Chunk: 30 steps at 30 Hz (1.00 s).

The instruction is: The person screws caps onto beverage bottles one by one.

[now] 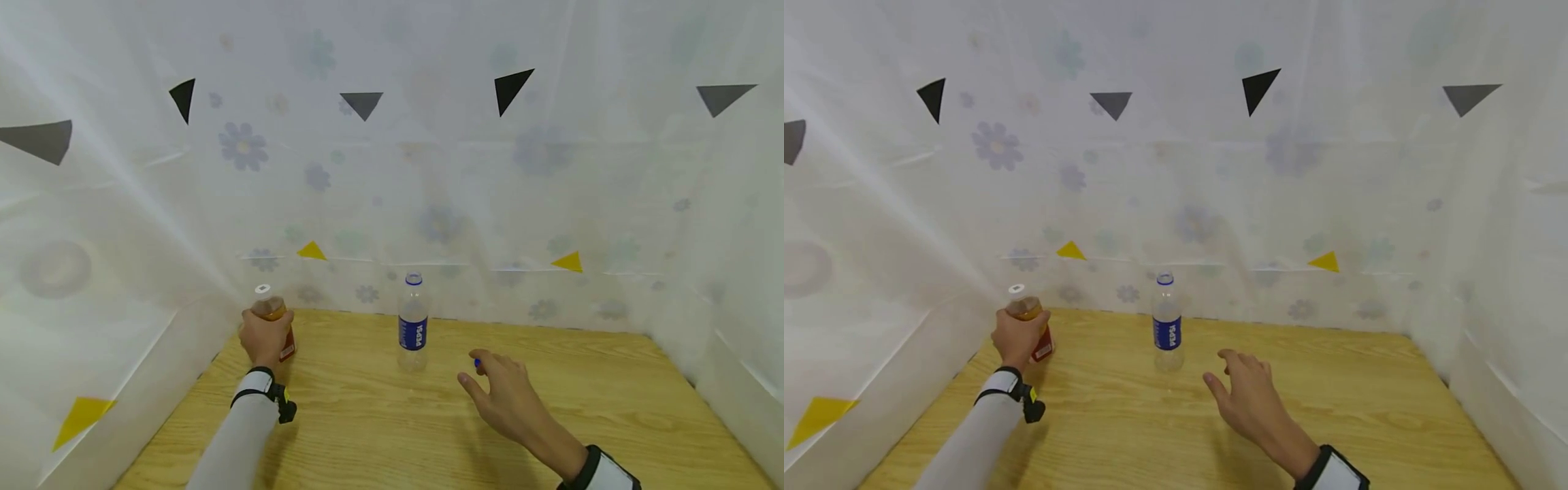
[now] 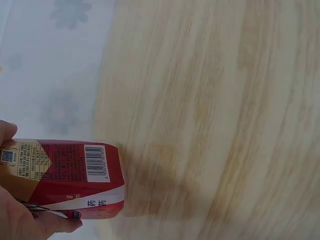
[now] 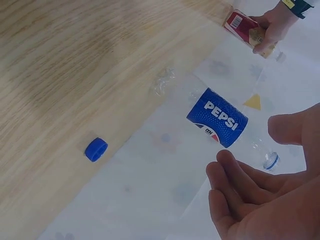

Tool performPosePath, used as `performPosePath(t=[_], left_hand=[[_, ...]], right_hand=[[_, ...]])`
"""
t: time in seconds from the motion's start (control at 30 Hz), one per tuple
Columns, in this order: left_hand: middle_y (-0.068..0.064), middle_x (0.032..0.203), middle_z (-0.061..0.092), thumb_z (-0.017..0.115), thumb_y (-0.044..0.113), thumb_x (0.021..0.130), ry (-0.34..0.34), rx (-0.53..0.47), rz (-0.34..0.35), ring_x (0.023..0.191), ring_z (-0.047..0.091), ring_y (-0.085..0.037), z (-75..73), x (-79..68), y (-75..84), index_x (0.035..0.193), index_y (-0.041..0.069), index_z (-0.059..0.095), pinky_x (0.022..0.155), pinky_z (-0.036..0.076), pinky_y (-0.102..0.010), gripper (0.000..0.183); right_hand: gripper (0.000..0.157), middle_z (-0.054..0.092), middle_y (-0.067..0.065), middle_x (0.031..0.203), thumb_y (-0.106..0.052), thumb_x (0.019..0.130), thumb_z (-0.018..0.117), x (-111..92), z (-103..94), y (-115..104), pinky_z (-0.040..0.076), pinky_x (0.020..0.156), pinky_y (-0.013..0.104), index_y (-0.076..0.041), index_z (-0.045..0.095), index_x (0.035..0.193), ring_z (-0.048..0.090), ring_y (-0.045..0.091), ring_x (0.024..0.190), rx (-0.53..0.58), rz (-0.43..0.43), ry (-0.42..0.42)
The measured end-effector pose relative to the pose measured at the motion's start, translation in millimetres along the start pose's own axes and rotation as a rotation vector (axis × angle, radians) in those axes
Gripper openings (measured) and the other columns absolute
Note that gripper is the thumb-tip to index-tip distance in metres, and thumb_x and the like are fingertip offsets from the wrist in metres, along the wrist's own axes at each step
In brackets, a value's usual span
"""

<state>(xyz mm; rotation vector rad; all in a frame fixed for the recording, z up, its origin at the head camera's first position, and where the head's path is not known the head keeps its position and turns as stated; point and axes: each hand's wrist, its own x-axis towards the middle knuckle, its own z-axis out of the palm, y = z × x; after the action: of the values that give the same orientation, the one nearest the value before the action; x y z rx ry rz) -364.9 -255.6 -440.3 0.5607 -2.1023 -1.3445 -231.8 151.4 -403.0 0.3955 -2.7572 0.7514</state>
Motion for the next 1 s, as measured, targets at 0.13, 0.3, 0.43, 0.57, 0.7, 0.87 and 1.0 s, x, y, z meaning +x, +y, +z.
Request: performPosePath(t=[0.13,0.3,0.43,0.57,0.7,0.87,1.0], left_hand=[[-0.032,0.125,0.057,0.077,0.032,0.086,0.007,0.038,0.012,0.112,0.058,-0.051,2.1,-0.9,-1.9,0.138,-0.004,0.040,0.093,0.050,-0.063,0.073],[-0.032,0.123,0.057,0.076,0.032,0.087,0.002,0.065,0.023,0.110,0.059,-0.051,2.2,-1.5,-4.5,0.138,-0.004,0.040,0.090,0.050,-0.063,0.073],[-0.032,0.125,0.057,0.076,0.033,0.088,-0.003,0.059,0.038,0.112,0.059,-0.052,2.1,-1.8,-6.5,0.138,-0.004,0.040,0.091,0.050,-0.063,0.072],[-0.031,0.126,0.058,0.078,0.033,0.087,0.003,0.054,0.060,0.112,0.059,-0.051,1.7,-1.2,-9.1,0.138,-0.003,0.041,0.092,0.050,-0.063,0.072],[-0.031,0.128,0.059,0.080,0.034,0.086,0.010,0.050,0.083,0.113,0.060,-0.051,1.6,0.2,-12.0,0.142,0.001,0.039,0.093,0.050,-0.063,0.076],[-0.031,0.130,0.059,0.081,0.036,0.085,0.023,0.045,0.100,0.113,0.060,-0.051,1.8,1.3,-15.1,0.148,0.009,0.035,0.092,0.050,-0.064,0.082],[-0.031,0.131,0.060,0.082,0.039,0.085,0.033,0.036,0.115,0.113,0.060,-0.052,1.0,1.5,-15.9,0.151,0.014,0.032,0.092,0.049,-0.065,0.087]], right_hand=[[0.043,0.071,0.010,0.107,-0.029,0.099,0.066,-1,0.0,1,0.040,0.098,0.058,-0.002,0.061,0.132,0.065,0.030,0.103,-0.002,0.020,-0.017],[0.043,0.071,0.012,0.112,-0.029,0.100,0.065,-2,2.1,2,0.037,0.102,0.062,-0.003,0.060,0.133,0.064,0.033,0.108,0.012,0.036,-0.046],[0.042,0.071,0.012,0.110,-0.027,0.099,0.065,-3,3.3,3,0.039,0.102,0.061,-0.002,0.060,0.132,0.064,0.033,0.108,0.009,0.028,-0.034],[0.041,0.071,0.010,0.105,-0.027,0.098,0.067,-5,3.7,3,0.041,0.099,0.059,-0.002,0.061,0.131,0.064,0.031,0.105,-0.007,0.020,-0.029],[0.040,0.070,0.008,0.101,-0.027,0.098,0.067,-6,4.8,3,0.042,0.097,0.059,-0.004,0.061,0.131,0.064,0.031,0.103,-0.014,0.023,-0.042],[0.039,0.070,0.010,0.100,-0.026,0.099,0.067,-6,6.5,4,0.042,0.098,0.060,-0.003,0.061,0.130,0.065,0.031,0.102,-0.007,0.018,-0.053],[0.041,0.070,0.009,0.100,-0.026,0.099,0.066,-5,6.7,4,0.044,0.096,0.060,-0.003,0.060,0.132,0.064,0.032,0.104,-0.001,0.023,-0.060]])
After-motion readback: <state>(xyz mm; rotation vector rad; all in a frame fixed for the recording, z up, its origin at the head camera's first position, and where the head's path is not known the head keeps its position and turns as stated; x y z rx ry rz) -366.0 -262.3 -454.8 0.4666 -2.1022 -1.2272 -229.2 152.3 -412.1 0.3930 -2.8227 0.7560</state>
